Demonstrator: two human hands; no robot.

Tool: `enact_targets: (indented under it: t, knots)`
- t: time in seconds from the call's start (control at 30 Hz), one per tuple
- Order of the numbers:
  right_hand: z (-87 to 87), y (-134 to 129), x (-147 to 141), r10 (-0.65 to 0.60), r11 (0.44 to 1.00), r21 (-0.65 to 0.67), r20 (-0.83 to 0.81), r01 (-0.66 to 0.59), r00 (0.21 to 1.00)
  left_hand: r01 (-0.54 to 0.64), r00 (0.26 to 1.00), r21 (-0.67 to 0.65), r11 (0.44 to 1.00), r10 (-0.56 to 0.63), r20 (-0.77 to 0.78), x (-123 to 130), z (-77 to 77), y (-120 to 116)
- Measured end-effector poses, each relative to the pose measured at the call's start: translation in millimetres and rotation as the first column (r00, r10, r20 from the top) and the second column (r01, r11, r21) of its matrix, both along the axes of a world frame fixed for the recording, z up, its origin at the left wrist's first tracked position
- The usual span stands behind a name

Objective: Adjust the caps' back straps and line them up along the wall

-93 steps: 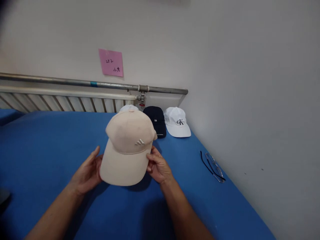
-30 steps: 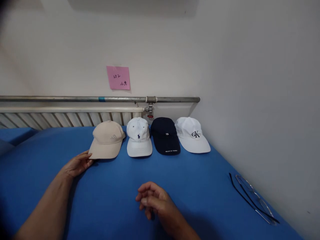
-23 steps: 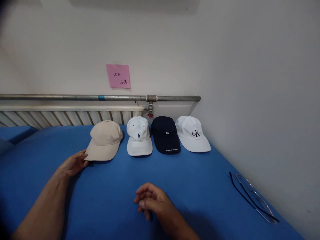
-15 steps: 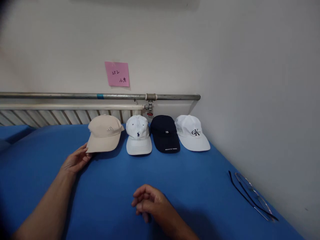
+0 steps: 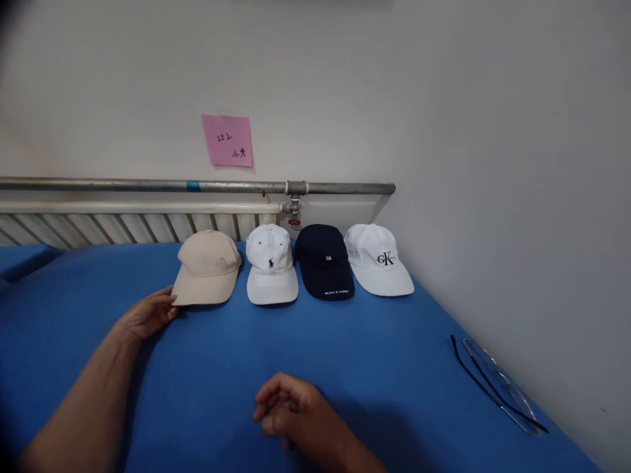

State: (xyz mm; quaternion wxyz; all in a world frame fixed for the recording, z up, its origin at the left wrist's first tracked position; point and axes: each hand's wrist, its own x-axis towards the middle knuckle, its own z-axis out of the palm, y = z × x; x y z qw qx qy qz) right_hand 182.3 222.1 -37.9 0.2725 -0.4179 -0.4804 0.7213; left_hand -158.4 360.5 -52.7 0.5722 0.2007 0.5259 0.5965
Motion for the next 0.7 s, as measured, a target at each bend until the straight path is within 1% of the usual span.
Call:
enact_targets:
  t: [0.13, 0.33, 0.5, 0.7]
  knots:
    - [-0.8, 0, 1, 0.013, 1.000, -0.001, 0.020, -0.013, 1.000, -0.005, 0.998, -0.028, 1.000, 0.004, -0.056, -2, 2.0, -2]
    - [-6.9, -1, 3, 0.041, 0.999, 0.011, 0.036, -0.041, 0.999, -0.078, 0.988, -0.051, 0.996, 0.071, -0.139, 1, 0.7, -1]
    - [-7.6, -1, 1, 0.039, 0.999, 0.021, 0.019, -0.039, 0.999, -0.085, 0.984, -0.046, 0.995, 0.077, -0.158, 7, 1.7, 0]
    - [-7.3, -2, 0, 0.050, 0.998, 0.028, 0.071, -0.052, 0.996, -0.080, 0.983, -0.060, 0.995, 0.069, -0.167, 12, 1.1, 3]
